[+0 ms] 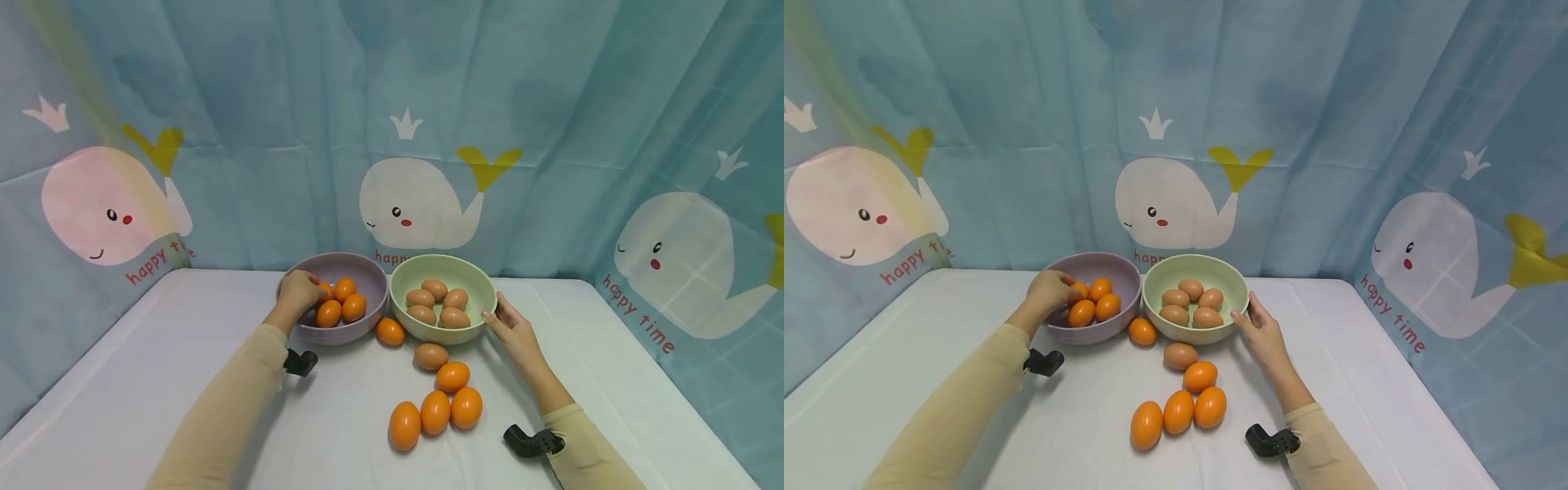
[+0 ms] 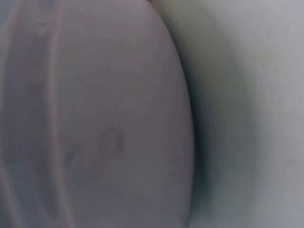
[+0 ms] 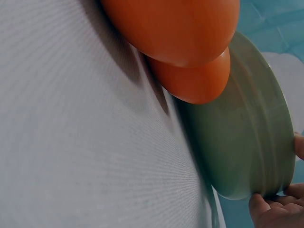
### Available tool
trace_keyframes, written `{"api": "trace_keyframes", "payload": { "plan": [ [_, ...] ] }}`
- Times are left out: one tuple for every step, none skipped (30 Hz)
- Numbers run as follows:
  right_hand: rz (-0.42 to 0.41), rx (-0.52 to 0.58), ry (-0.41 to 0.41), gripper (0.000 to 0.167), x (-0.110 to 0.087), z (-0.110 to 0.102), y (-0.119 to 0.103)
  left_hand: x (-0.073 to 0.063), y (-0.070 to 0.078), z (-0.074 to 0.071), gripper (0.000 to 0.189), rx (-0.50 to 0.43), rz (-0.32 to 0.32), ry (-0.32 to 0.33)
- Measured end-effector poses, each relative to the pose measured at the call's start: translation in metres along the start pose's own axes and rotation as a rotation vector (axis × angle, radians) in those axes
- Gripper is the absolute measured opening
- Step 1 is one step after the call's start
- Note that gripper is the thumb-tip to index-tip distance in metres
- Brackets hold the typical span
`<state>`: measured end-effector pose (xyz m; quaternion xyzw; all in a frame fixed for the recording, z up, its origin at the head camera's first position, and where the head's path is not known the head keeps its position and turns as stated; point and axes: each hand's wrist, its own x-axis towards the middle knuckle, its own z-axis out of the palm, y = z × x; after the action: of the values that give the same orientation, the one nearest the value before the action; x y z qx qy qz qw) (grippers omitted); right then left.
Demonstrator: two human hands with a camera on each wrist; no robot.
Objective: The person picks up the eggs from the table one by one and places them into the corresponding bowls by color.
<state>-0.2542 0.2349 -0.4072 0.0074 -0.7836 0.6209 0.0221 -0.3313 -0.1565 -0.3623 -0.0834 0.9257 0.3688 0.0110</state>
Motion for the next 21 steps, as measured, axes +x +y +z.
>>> {"api": "trace_keyframes", "payload": {
  "plan": [
    [-0.002, 0.002, 0.001, 0.073, 0.000, 0.000, 0.000, -0.001, 0.000, -0.001, 0.043, -0.016, 0.009, 0.013],
    [-0.004, 0.003, 0.001, 0.073, 0.000, 0.000, 0.000, -0.003, 0.001, -0.001, 0.044, -0.035, 0.020, 0.028],
    [-0.005, 0.003, 0.002, 0.073, 0.000, 0.000, -0.001, -0.005, 0.002, -0.002, 0.044, -0.056, 0.034, 0.045],
    [-0.007, 0.004, 0.002, 0.073, 0.000, 0.000, -0.001, -0.008, 0.003, -0.002, 0.044, -0.083, 0.048, 0.061],
    [-0.005, 0.006, 0.001, 0.073, 0.000, 0.000, -0.001, -0.012, 0.004, -0.003, 0.044, -0.115, 0.066, 0.073],
    [-0.008, 0.007, -0.001, 0.073, 0.000, 0.000, -0.001, -0.017, 0.006, -0.003, 0.044, -0.145, 0.084, 0.086],
    [-0.008, 0.007, -0.003, 0.073, -0.001, 0.001, -0.002, -0.023, 0.008, -0.003, 0.044, -0.184, 0.103, 0.089],
    [-0.008, 0.004, -0.007, 0.073, -0.001, 0.001, -0.002, -0.030, 0.010, -0.002, 0.044, -0.211, 0.120, 0.086],
    [-0.008, 0.000, -0.007, 0.073, -0.001, 0.002, -0.001, -0.036, 0.013, -0.002, 0.044, -0.244, 0.140, 0.080],
    [-0.009, 0.000, -0.007, 0.073, -0.001, 0.002, -0.001, -0.043, 0.016, -0.001, 0.044, -0.278, 0.156, 0.072],
    [-0.008, -0.003, -0.006, 0.073, -0.002, 0.002, -0.001, -0.050, 0.019, 0.000, 0.044, -0.309, 0.170, 0.064],
    [-0.007, -0.004, -0.005, 0.073, -0.002, 0.002, -0.002, -0.056, 0.023, 0.001, 0.044, -0.335, 0.183, 0.056],
    [-0.009, -0.005, -0.004, 0.073, -0.002, 0.002, -0.002, -0.061, 0.026, 0.002, 0.043, -0.362, 0.194, 0.045],
    [-0.009, -0.003, -0.002, 0.074, -0.002, 0.002, -0.002, -0.066, 0.030, 0.003, 0.043, -0.381, 0.207, 0.041],
    [-0.008, 0.000, 0.001, 0.074, -0.002, 0.002, -0.002, -0.071, 0.033, 0.005, 0.042, -0.400, 0.220, 0.038],
    [-0.007, 0.003, 0.001, 0.073, -0.002, 0.002, -0.002, -0.076, 0.035, 0.007, 0.041, -0.414, 0.228, 0.033],
    [-0.005, 0.005, 0.001, 0.073, -0.002, 0.001, -0.002, -0.080, 0.038, 0.009, 0.040, -0.426, 0.241, 0.029],
    [-0.006, 0.008, 0.001, 0.073, -0.001, 0.001, -0.002, -0.084, 0.040, 0.011, 0.039, -0.436, 0.253, 0.029],
    [-0.007, 0.009, 0.003, 0.073, -0.001, 0.001, -0.002, -0.087, 0.041, 0.013, 0.038, -0.452, 0.270, 0.031],
    [-0.004, 0.012, 0.002, 0.073, -0.001, 0.001, -0.002, -0.091, 0.043, 0.015, 0.038, -0.466, 0.284, 0.028],
    [-0.003, 0.012, 0.002, 0.073, 0.000, 0.001, -0.002, -0.095, 0.043, 0.018, 0.037, -0.482, 0.289, 0.020]
  ]
}}
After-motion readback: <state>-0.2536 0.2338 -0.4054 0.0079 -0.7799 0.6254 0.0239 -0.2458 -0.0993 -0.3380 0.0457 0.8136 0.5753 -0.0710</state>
